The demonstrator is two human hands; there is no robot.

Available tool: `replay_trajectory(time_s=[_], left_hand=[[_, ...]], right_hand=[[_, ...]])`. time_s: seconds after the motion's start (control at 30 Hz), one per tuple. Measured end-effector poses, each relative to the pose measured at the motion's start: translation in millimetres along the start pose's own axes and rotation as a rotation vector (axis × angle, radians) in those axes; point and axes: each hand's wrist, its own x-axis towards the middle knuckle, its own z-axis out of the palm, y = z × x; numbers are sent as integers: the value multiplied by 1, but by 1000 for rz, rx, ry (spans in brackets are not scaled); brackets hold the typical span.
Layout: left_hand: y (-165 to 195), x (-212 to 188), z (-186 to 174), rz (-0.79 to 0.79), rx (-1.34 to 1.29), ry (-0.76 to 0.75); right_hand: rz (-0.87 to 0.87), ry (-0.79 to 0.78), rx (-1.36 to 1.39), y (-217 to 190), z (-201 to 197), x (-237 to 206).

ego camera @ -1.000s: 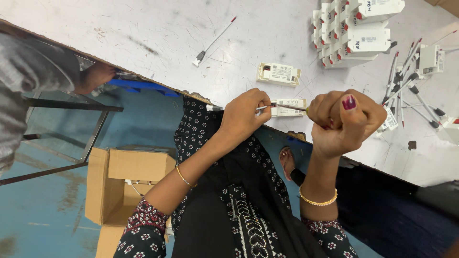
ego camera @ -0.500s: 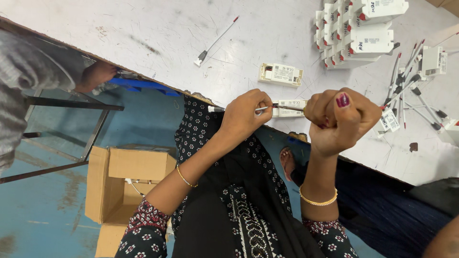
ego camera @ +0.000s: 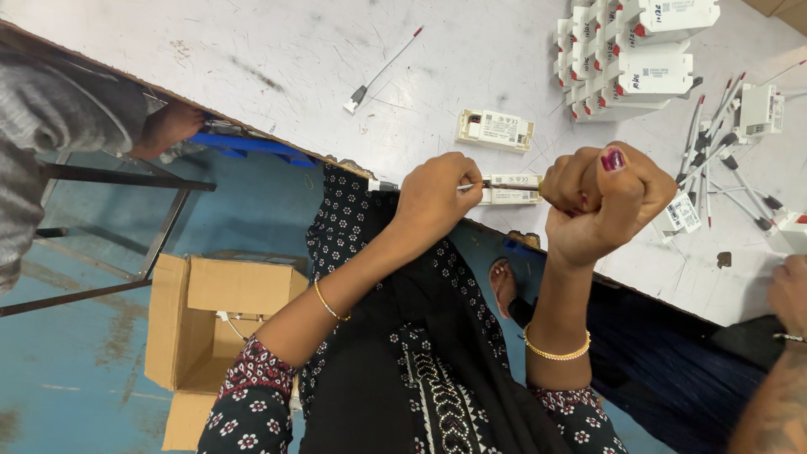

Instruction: The person assembles small white electrical components by inserting wires and tightening screws with a screwdriver. They handle multiple units, stacking finished items and organizing red and black wires on the table.

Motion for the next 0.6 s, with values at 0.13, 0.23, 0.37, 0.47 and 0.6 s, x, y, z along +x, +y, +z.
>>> replay_trajectory(time_s=[0.13, 0.23, 0.37, 0.47, 0.6], left_hand=[[-10, 7, -1, -29, -61, -86], [-21, 11, -2, 8, -196, -111], [-30, 7, 5, 88, -307, -70], [-33, 4, 14, 145, -243, 21], [-36, 7, 20, 197, -257, 78]], right_hand=[[-8, 16, -2, 3, -2, -2], [-26, 17, 4, 6, -4, -3], [-50, 9, 23, 7, -7, -6], [-84, 16, 39, 7, -8, -10], [-139, 20, -18, 9, -6, -15]])
